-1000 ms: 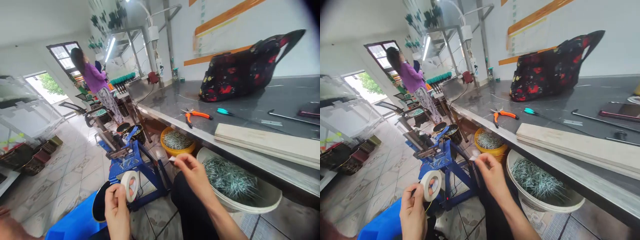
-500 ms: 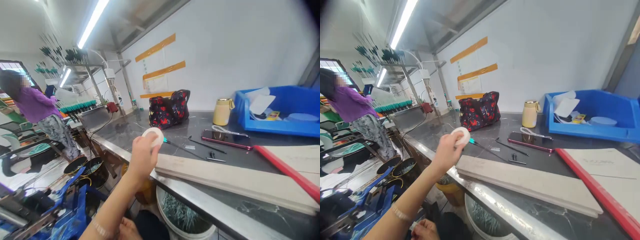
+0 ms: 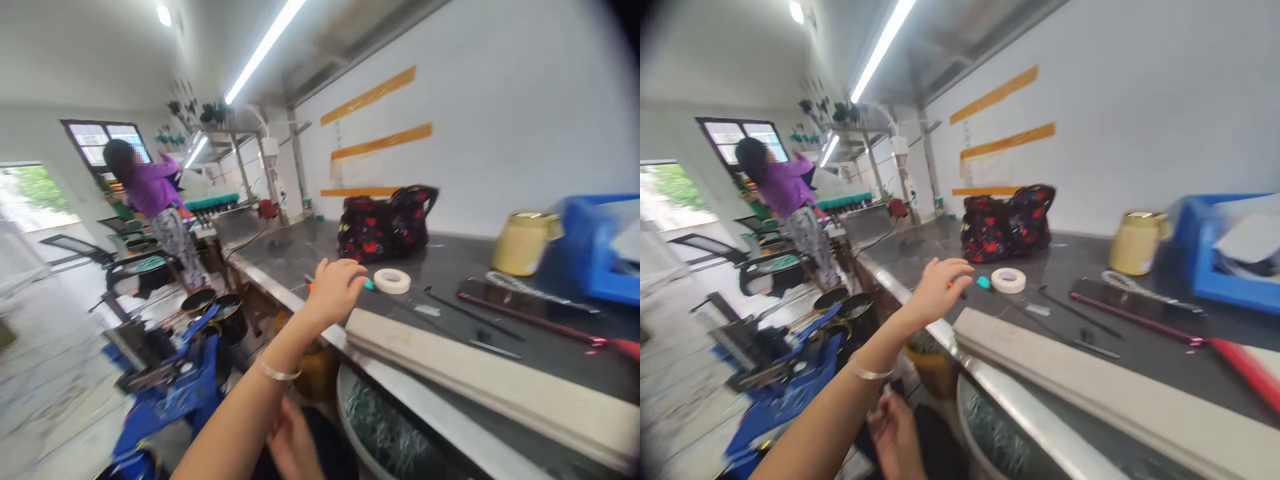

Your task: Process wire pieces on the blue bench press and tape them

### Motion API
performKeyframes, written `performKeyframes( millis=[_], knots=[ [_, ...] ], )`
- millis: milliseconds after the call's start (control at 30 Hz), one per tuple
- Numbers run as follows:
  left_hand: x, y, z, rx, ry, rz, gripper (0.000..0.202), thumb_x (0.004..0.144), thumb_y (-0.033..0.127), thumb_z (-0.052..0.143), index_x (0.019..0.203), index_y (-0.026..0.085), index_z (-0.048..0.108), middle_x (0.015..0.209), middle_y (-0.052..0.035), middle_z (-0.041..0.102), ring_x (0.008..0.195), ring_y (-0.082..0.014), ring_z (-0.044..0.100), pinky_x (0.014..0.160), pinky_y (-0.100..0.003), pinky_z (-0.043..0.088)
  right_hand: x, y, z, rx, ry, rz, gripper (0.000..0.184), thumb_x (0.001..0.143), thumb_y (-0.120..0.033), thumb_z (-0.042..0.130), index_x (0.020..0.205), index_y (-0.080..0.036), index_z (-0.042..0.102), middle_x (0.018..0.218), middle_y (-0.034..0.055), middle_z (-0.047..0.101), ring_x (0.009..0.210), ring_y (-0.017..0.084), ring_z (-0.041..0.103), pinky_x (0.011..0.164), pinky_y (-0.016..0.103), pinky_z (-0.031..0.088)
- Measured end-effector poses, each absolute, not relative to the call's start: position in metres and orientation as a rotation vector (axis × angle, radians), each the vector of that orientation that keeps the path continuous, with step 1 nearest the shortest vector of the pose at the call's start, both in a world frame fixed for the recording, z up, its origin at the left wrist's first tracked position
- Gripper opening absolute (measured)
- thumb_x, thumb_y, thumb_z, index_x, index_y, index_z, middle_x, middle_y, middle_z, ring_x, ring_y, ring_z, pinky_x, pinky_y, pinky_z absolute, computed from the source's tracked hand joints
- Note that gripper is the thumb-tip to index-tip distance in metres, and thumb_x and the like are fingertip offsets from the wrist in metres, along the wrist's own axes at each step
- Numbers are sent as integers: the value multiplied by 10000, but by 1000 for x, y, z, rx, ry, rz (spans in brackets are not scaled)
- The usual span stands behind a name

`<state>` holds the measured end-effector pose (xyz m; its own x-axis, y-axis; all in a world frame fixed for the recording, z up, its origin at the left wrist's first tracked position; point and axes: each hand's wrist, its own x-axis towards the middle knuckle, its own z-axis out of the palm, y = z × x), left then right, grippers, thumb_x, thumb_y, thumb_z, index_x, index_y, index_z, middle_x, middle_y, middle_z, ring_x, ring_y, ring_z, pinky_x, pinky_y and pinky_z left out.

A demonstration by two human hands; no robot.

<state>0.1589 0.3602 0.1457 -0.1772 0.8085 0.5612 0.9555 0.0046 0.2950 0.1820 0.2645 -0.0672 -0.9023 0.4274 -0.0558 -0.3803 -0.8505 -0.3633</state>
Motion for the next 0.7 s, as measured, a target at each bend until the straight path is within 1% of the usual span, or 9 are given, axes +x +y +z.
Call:
performKeyframes(
  millis=[33,100,133,233,333,400,533,633,700],
  knots=[
    [148,319,140,-1744,-2084,-1078,231,855,281,406,960,270,612,1059,3,624,1021,-160,526,1035,-409,202,185,252,-63,-203,-361,2722,181,668,-304,709,749,-175,612,747,-20,596,611,67,524,651,222,465],
    [131,233,118,-1331,-2251,-1381,217,838,289,431,923,239,625,939,-11,660,913,-160,574,909,-331,373,186,232,-52,-179,-208,2833,143,666,-241,713,745,-169,619,745,-20,596,584,55,503,662,229,460],
    [125,191,103,-1083,-2343,-1485,201,817,295,465,898,216,632,879,-24,667,865,-169,586,852,-320,408,183,222,-46,-155,-210,2888,123,683,-228,700,756,-166,622,743,-17,594,585,57,501,661,233,457],
    [122,89,51,-643,-2502,-1865,209,757,304,543,881,169,642,853,-56,670,812,-180,596,781,-304,440,167,184,-33,-109,-349,3039,117,721,-218,666,818,-164,629,765,2,596,642,76,521,660,234,450],
    [124,30,12,-353,-2392,-2203,252,715,303,598,916,155,634,781,-49,666,724,-159,596,697,-270,456,149,131,-34,-111,-544,3135,120,725,-222,662,825,-164,628,775,14,593,695,94,529,676,234,441],
    [123,4,-1,-230,-2270,-2250,227,688,289,632,869,152,639,734,-37,656,685,-143,583,661,-248,452,142,99,-40,-116,-674,3147,112,724,-226,662,814,-169,627,770,11,586,700,95,523,691,237,434],
    [117,-37,-12,-187,-2180,-2224,145,702,288,621,734,146,630,637,-13,620,601,-124,548,604,-235,436,132,56,-50,-148,-901,3090,139,690,-249,689,791,-177,627,742,-2,566,678,92,505,696,241,423],
    [112,-58,-20,-162,-2190,-2151,156,722,303,601,705,149,622,636,-6,606,614,-126,535,617,-238,425,124,39,-54,-208,-1067,2967,168,654,-271,710,762,-179,619,710,-18,543,649,91,486,693,248,415],
    [109,-65,-26,-115,-2212,-2083,174,738,317,584,697,152,618,648,-3,601,641,-127,527,637,-235,414,120,31,-54,-228,-1223,2815,164,666,-291,693,752,-179,609,702,-21,534,644,95,475,683,244,405]
  ],
)
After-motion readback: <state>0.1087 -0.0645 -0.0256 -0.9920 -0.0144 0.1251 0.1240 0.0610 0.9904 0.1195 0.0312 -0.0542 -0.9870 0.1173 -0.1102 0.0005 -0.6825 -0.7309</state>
